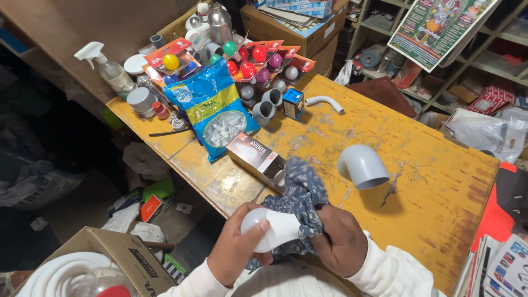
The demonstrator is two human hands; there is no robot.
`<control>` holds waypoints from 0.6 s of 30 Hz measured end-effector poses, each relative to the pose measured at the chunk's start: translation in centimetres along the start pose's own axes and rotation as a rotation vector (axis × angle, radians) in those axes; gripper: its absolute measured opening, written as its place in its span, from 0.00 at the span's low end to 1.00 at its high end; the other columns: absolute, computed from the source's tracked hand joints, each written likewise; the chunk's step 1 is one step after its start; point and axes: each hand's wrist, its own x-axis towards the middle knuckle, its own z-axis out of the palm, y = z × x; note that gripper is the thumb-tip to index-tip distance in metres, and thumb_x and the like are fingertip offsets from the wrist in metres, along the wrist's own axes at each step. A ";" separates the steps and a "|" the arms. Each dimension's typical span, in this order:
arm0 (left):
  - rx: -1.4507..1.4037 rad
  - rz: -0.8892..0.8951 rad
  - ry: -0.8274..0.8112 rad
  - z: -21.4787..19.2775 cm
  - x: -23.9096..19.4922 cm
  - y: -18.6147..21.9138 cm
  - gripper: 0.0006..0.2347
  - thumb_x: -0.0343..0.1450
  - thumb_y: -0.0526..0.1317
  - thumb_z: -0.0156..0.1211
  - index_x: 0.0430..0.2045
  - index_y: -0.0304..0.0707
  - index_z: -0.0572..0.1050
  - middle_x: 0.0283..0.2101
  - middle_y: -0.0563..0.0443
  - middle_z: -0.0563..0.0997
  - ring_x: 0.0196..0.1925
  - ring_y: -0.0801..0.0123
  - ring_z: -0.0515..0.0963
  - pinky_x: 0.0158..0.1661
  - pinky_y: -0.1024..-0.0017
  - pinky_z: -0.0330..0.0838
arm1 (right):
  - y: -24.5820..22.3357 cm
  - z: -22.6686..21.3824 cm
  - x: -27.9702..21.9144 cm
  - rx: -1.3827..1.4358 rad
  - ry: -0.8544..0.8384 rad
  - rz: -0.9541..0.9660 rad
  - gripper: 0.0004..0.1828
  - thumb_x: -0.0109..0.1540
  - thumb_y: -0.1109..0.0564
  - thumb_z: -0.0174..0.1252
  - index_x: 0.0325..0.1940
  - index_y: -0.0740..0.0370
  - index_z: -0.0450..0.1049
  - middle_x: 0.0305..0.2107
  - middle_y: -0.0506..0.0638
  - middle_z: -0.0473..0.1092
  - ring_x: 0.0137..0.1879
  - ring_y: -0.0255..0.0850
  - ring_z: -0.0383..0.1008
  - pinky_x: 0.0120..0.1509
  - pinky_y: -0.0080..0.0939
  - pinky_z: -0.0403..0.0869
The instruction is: Inspecting and cleaning PVC fittings and an LED light bulb at a shop counter.
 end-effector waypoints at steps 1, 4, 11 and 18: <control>-0.035 -0.048 -0.006 -0.4 0.1 -0.4 0.26 0.68 0.45 0.71 0.55 0.27 0.70 0.39 0.32 0.79 0.29 0.51 0.79 0.29 0.57 0.74 | 0.1 0.1 0.0 -0.014 -0.023 -0.015 0.11 0.65 0.54 0.53 0.47 0.62 0.72 0.29 0.54 0.74 0.35 0.40 0.74 0.40 0.43 0.73; 0.775 0.375 0.017 2.0 -1.9 3.4 0.29 0.58 0.43 0.75 0.52 0.36 0.69 0.39 0.44 0.82 0.38 0.67 0.85 0.40 0.70 0.79 | 1.5 1.0 0.9 0.493 -0.164 0.357 0.13 0.66 0.56 0.48 0.49 0.64 0.73 0.35 0.52 0.76 0.40 0.36 0.76 0.46 0.41 0.74; 0.565 0.370 0.050 -0.3 -1.2 3.6 0.26 0.60 0.38 0.71 0.51 0.36 0.68 0.43 0.45 0.80 0.42 0.68 0.82 0.41 0.69 0.80 | 5.3 -1.2 0.7 0.857 0.026 0.455 0.18 0.71 0.56 0.45 0.56 0.72 0.71 0.43 0.53 0.75 0.49 0.39 0.73 0.56 0.43 0.73; 0.128 0.273 -0.009 -0.4 -0.8 1.7 0.26 0.63 0.36 0.68 0.54 0.35 0.65 0.47 0.44 0.75 0.47 0.66 0.78 0.45 0.67 0.77 | 1.9 0.7 -1.1 0.816 -0.092 0.346 0.20 0.68 0.55 0.50 0.60 0.71 0.71 0.48 0.53 0.77 0.52 0.35 0.75 0.59 0.41 0.74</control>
